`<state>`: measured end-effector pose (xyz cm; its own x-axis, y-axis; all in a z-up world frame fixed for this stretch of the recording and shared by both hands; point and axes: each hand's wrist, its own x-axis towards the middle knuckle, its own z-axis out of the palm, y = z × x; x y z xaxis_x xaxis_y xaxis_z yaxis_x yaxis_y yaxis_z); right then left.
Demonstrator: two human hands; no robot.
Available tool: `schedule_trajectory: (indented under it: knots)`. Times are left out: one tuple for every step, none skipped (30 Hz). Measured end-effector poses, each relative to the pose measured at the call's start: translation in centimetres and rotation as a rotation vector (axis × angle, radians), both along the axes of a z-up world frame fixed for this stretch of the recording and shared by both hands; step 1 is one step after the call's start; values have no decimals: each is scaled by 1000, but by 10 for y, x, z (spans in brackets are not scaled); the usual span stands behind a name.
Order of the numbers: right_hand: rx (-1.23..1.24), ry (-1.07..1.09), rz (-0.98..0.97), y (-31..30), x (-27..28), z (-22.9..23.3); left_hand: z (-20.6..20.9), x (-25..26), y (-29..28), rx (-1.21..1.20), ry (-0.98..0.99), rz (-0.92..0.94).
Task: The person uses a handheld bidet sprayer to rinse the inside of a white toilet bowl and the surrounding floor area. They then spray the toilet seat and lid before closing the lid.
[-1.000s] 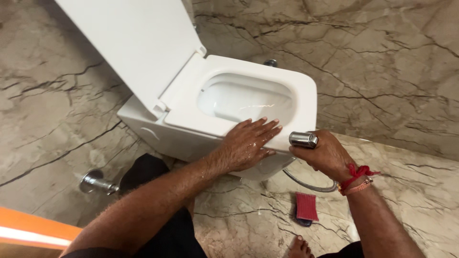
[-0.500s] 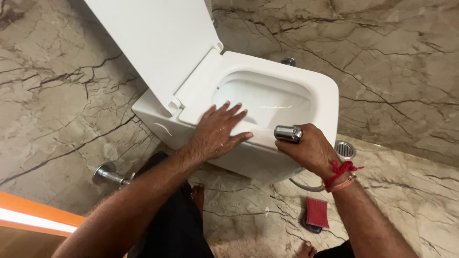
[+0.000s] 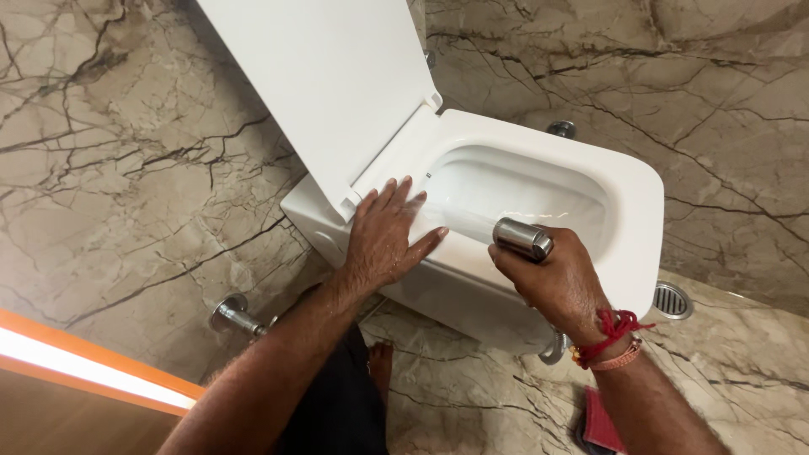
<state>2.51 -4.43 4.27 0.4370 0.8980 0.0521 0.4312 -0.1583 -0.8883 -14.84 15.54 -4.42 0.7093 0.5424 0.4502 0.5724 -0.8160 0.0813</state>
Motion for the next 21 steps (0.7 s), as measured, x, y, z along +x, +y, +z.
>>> schedule_trajectory:
  knots:
    - [5, 27, -15, 1, 0, 0, -1, 0, -1, 10, -16, -7]
    - [24, 46, -29, 2, 0, -1, -1, -1, -1, 20, -33, -15]
    - [44, 64, -43, 3, 1, -2, -2, -2, -2, 22, -54, -25]
    - [64, 81, -58, 4, 2, -4, -2, -3, -3, 23, -76, -36]
    - [77, 90, -76, 4, 4, -6, -3, -3, -4, 24, -98, -47]
    - [90, 98, -93, 5, 6, -9, -2, -3, -2, 26, -92, -48]
    - [102, 106, -111, 5, 9, -12, -3, -2, -1, 26, -87, -49]
    - [124, 129, -137, 6, 12, -15, -3, -1, 0, 27, -81, -50]
    - [142, 154, -159, 7, 15, -18, -4, -1, 0, 27, -93, -52]
    - [161, 179, -182, 7, 19, -20, -5, -1, 0, 27, -104, -55]
    - [204, 210, -170, 5, 22, -22, -6, -1, -1, 28, -116, -56]
    - [248, 240, -158, 2, 25, -23, -7, -2, -1, 27, -117, -55]
    - [294, 270, -146, 1, 27, -24, -7, -1, -1, 30, -119, -56]
    - [322, 318, -153, 0, 28, -24, -6, -2, -1, 33, -121, -56]
    - [349, 366, -162, -1, 30, -23, -6, -2, -1, 26, -119, -55]
    - [376, 414, -170, -2, 31, -23, -6, -2, -1, 20, -117, -54]
    - [388, 439, -176, -3, 32, -22, -6, -2, -1, 14, -114, -53]
    - [400, 464, -183, -4, 32, -22, -7, -2, -1, 8, -104, -51]
    - [411, 490, -189, -5, 33, -21, -6, -1, 0, 2, -92, -49]
    - [425, 491, -185, -6, 33, -20, -6, -1, 1, -4, -80, -46]
    - [436, 493, -182, -7, 33, -20, -7, -1, 2, 3, -60, -48]
